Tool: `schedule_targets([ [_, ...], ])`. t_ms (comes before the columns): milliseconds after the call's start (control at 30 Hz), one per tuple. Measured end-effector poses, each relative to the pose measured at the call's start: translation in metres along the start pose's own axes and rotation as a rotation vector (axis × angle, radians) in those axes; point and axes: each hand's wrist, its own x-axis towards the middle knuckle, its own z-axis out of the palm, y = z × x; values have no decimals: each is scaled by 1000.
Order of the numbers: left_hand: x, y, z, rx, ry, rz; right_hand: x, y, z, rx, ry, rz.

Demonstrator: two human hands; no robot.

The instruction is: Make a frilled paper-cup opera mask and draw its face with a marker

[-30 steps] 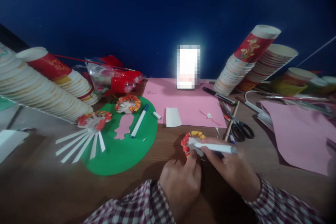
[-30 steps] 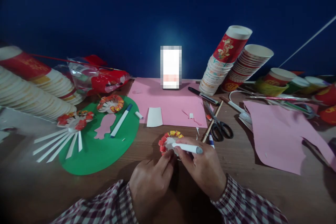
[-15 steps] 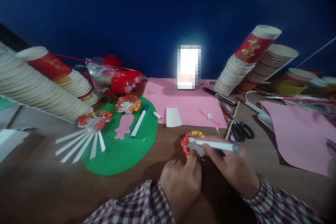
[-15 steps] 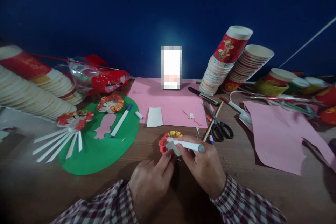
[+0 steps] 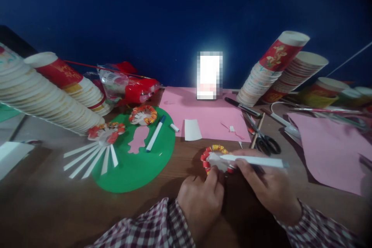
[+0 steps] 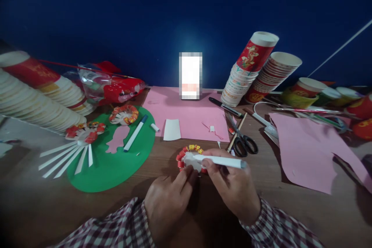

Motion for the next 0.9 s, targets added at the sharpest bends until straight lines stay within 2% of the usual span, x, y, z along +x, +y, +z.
schedule_targets([
  [167, 2, -1, -3, -38, -97, 33, -2, 2, -8, -57, 57, 33],
  [433, 2, -4, -5, -30, -132, 44, -5, 7, 5, -38, 11, -12],
  [733, 0, -2, 1, 1, -73, 54, -5, 11, 5, -70, 13, -13],
  [900, 2, 0, 1, -27, -92, 32, -4, 11, 6, -98, 29, -8],
])
